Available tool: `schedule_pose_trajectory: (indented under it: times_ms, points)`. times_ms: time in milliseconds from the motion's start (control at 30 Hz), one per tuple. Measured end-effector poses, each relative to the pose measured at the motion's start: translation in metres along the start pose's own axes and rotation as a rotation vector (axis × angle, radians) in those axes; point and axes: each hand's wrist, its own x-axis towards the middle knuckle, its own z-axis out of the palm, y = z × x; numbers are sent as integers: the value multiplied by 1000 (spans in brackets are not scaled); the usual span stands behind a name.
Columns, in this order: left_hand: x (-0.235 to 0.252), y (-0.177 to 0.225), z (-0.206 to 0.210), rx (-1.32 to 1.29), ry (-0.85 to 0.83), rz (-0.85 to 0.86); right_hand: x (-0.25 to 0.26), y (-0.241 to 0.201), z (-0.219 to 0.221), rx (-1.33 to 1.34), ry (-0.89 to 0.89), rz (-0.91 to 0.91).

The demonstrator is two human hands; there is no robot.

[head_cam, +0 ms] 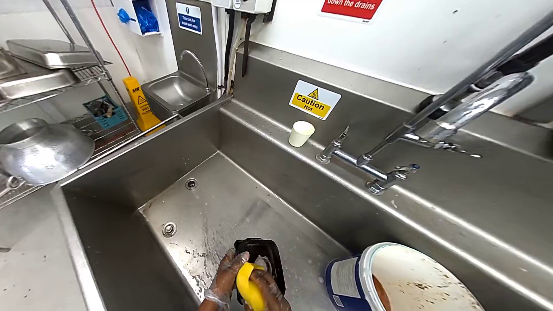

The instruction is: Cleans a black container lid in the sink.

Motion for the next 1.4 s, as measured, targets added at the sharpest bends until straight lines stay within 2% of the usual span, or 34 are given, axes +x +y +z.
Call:
schedule_pose_trajectory:
  times_ms: [167, 267, 400, 500, 600, 733, 833, 900, 1033, 1133, 1200, 1267, 1367, 1400]
  points:
    - [6, -2, -5, -91, 117, 72, 2, 6, -12, 20, -217, -85]
    - [7, -2, -5, -80, 116, 134, 2, 7, -30, 132, -83, 9]
    - [5, -1, -6, -99, 74, 144, 12, -2, -66, 230, 50, 306]
    - [4, 2, -5, -69, 73, 160, 17, 4, -75, 252, 101, 310]
    - [1, 3, -3, 2, 47, 183, 18, 5, -71, 95, 56, 216]
    - [-2, -1, 2, 186, -48, 215, 21, -1, -39, -336, -66, -12]
    - [-1, -7, 2, 310, -84, 204, 36, -2, -25, -491, -110, -30]
    - [0, -9, 2, 350, -64, 183, 50, 6, -29, -448, -142, 134]
    - [3, -14, 5, 464, -2, 133, 79, 19, -41, -358, -334, 625]
    - [1, -16, 7, 513, -16, 120, 97, 20, -47, -342, -364, 756]
    - [0, -14, 9, 487, -75, 137, 97, -9, -49, -461, -421, 684]
    - [1, -16, 3, 477, -93, 151, 74, -26, -37, -508, -403, 448]
    - [5, -18, -2, 448, -110, 153, 40, -11, -21, -493, -182, -32]
    - [4, -18, -1, 424, -122, 158, 38, 1, -22, -467, -120, -139]
